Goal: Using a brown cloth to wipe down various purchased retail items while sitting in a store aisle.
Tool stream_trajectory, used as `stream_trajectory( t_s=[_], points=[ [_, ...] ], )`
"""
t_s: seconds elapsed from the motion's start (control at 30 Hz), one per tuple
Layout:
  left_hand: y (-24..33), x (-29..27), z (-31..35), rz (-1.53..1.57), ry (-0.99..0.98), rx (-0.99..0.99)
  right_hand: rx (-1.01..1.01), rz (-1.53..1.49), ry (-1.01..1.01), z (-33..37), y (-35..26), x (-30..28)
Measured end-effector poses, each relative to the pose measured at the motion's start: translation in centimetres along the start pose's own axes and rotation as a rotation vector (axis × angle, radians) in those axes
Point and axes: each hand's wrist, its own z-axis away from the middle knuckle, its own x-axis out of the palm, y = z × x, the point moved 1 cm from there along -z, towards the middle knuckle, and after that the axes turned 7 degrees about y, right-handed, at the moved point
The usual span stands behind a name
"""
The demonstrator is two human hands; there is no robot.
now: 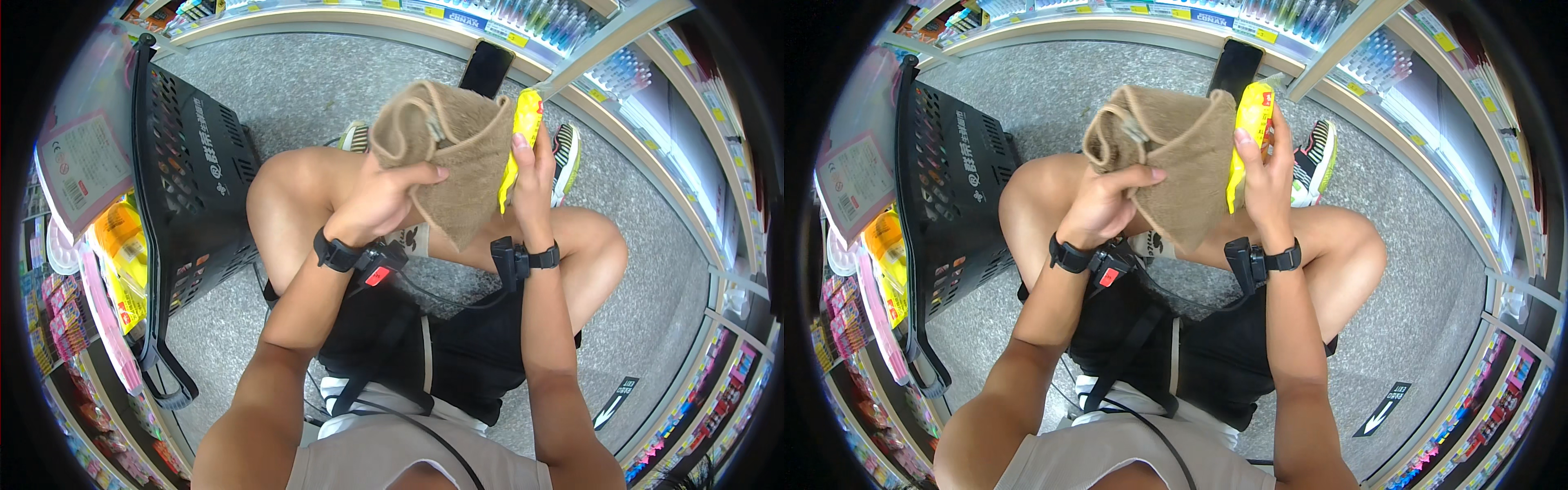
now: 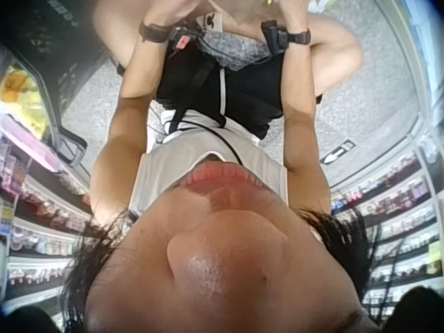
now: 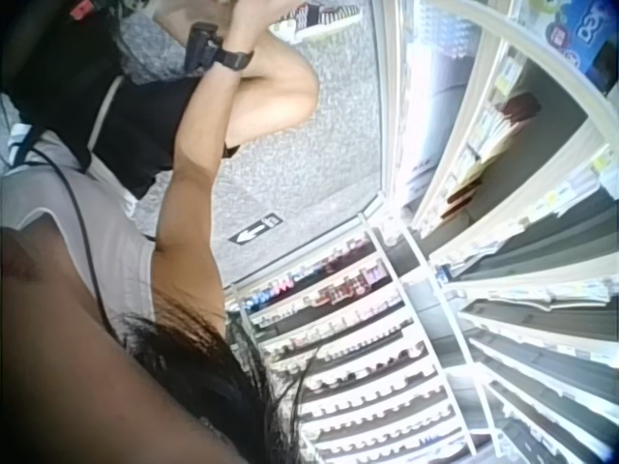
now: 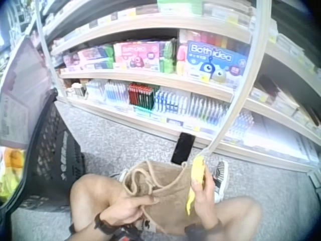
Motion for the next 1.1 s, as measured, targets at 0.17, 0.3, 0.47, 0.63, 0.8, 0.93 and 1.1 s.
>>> stream_trajectory(
  t_s=[0.17, 0.3, 0.47, 0.63, 0.8, 0.93, 1.1],
  points=[
    [0.8, 0.2, 0.1, 0.023, 0.110, 0.120, 0.033, -0.207, -0.044, 0.8, -0.8, 0.8],
    [-0.4, -0.2, -1.0, -0.246, 0.202, 0.323, 0.029, -0.329, -0.259, 2.0, -1.0, 0.9],
    [-0.7, -0.1, -0.9, -0.389, 0.139, 0.350, -0.094, -0.222, -0.352, 2.7, -0.7, 1.7],
    [-0.7, -0.5, -0.2, -0.162, 0.029, 0.172, -0.031, -0.191, -0.116, 1.3, -0.8, 0.8],
    [0.9, 0.4, 0.6, 0.053, -0.072, 0.003, 0.076, -0.221, -0.028, 0.5, -1.2, 0.3],
    [0.6, 0.0, -0.1, -0.001, 0.017, 0.075, 0.085, -0.395, -0.001, 1.6, -0.8, 0.3],
    [0.0, 0.2, -0.8, 0.006, 0.174, 0.218, -0.025, -0.340, -0.274, 2.3, -1.4, 0.5]
  ],
)
